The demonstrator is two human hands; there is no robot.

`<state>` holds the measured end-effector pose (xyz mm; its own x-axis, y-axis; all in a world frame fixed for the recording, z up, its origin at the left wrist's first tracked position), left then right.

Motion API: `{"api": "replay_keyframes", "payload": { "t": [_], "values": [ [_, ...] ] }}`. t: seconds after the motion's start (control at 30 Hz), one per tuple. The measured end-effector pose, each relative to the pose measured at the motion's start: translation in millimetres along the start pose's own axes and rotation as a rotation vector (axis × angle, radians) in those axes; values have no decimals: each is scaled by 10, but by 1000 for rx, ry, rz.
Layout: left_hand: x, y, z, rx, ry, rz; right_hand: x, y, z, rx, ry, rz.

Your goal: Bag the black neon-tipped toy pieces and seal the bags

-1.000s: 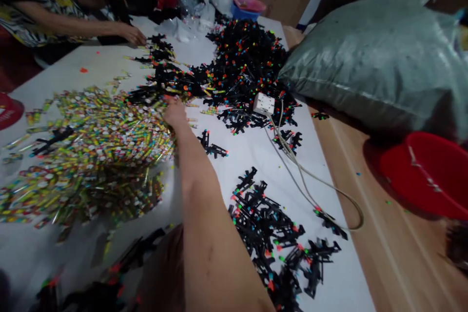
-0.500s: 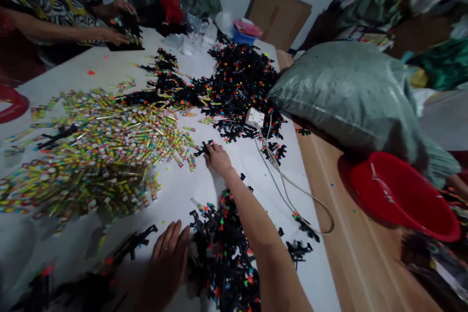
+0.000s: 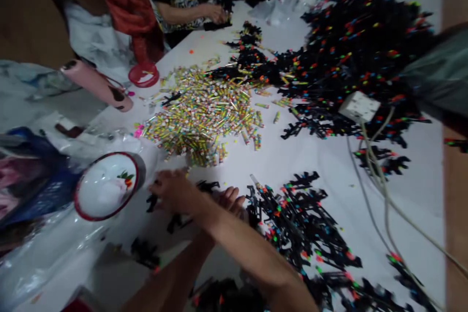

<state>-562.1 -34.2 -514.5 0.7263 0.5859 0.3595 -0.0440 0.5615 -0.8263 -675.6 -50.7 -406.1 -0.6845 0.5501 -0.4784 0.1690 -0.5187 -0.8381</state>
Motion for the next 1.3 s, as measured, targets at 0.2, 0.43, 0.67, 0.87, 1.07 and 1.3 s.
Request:
{"api": "replay_keyframes", "payload": {
  "t": [0.2, 0.43, 0.67, 0.87, 1.07, 1.3],
  "values": [
    [-27, 75, 4, 14, -16, -6, -549, 674, 86, -278, -195, -66],
    [151, -144, 14, -154, -29, -75, -579, 570, -468, -184, -6, -65],
    [555, -1361, -1184, -48, 51, -99, -118, 37, -1479, -268, 162, -145],
    [-556, -1819, -1717, -147, -290, 504, 557, -1174, -2393, -82, 699, -547],
    [116, -599, -290, -204, -384, -71, -963, -966, -3621, 224, 1060, -569],
    [106, -121, 426, 24, -61, 73, -1426, 309, -4298, 482, 1455, -514]
  ]
}}
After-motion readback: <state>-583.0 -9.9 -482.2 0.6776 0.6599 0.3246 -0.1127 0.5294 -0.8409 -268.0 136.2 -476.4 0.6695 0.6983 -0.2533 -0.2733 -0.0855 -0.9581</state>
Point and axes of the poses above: each hand's wrist, its own z-axis towards the middle knuckle, its own y-axis out of the palm, x = y × z, the point moved 2 cm from there along z, towards the middle knuckle, and after that the axes turned 8 degrees about x, right-handed, at the moved point
